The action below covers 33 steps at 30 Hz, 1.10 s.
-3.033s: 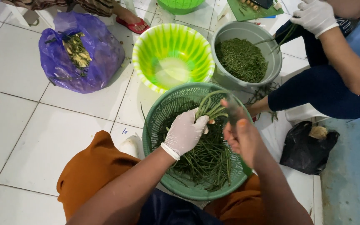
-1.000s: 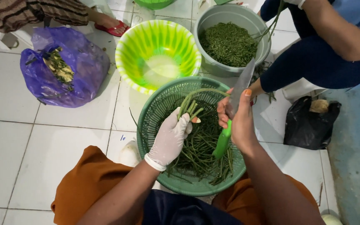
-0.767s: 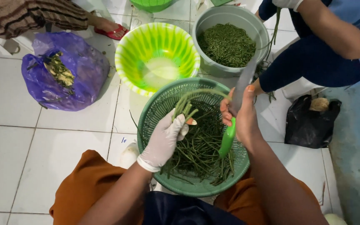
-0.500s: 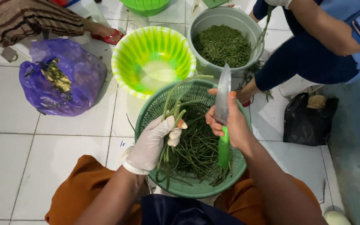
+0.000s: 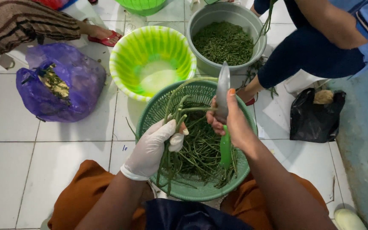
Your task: Trimming the ends of green beans using a knife and placing them into a collection basket.
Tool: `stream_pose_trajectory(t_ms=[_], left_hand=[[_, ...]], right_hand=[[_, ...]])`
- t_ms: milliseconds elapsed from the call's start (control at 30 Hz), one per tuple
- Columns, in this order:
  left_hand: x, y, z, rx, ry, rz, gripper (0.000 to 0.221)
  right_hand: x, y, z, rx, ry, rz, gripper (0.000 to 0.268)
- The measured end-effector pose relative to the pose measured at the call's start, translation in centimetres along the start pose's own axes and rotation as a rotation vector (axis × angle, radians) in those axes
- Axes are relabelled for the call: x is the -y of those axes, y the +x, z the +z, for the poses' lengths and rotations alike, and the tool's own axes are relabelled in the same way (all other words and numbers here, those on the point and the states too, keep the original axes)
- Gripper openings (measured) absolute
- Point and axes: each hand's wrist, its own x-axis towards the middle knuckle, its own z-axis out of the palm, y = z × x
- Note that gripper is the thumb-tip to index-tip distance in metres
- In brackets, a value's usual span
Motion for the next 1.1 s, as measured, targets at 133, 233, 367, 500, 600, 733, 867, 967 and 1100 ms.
stream_pose_trajectory(t_ms=[133, 233, 367, 500, 600, 733, 867, 967, 1100], left_hand=[[-0.2, -0.1, 0.3, 0.022, -0.068, -0.023, 0.022], [-0.4, -0.4, 0.8, -0.006, -0.105, 0.005, 0.019], [-0.3, -0.7, 1.2, -0.019, -0.168, 0.011, 0.017], [-0.6, -0.5, 1.4, 0.061, -0.141, -0.007, 0.021], [-0.6, -0.6, 1.5, 0.085, -0.150, -0.027, 0.020], [-0.5, -0.7, 1.1, 0.085, -0.159, -0.016, 0.019], [-0.4, -0.7, 0.3, 0.072, -0.132, -0.019, 0.020], [-0.1, -0.8, -0.5, 0.079, -0.057, -0.060, 0.023], [-0.2, -1.6, 0.3, 0.112, 0.036, -0.094, 0.020]], right_hand=[[-1.5, 2.2, -2.1, -0.017, 0.099, 0.009, 0.060], [-0.7, 1.8, -1.7, 0.001, 0.138, 0.077, 0.062], [-0.5, 1.4, -0.9, 0.142, 0.091, 0.127, 0.071], [-0.3, 1.4, -0.2, 0.189, 0.216, 0.160, 0.076], [-2.3, 2.6, -1.0, 0.230, 0.233, 0.118, 0.072], [-2.5, 2.9, -1.0, 0.178, 0.323, 0.194, 0.075], [-2.9, 3.5, -2.1, 0.122, 0.254, 0.112, 0.065], [-3.0, 4.0, -2.8, -0.028, 0.126, 0.091, 0.062], [-5.1, 5.6, -6.6, -0.177, -0.116, 0.133, 0.068]])
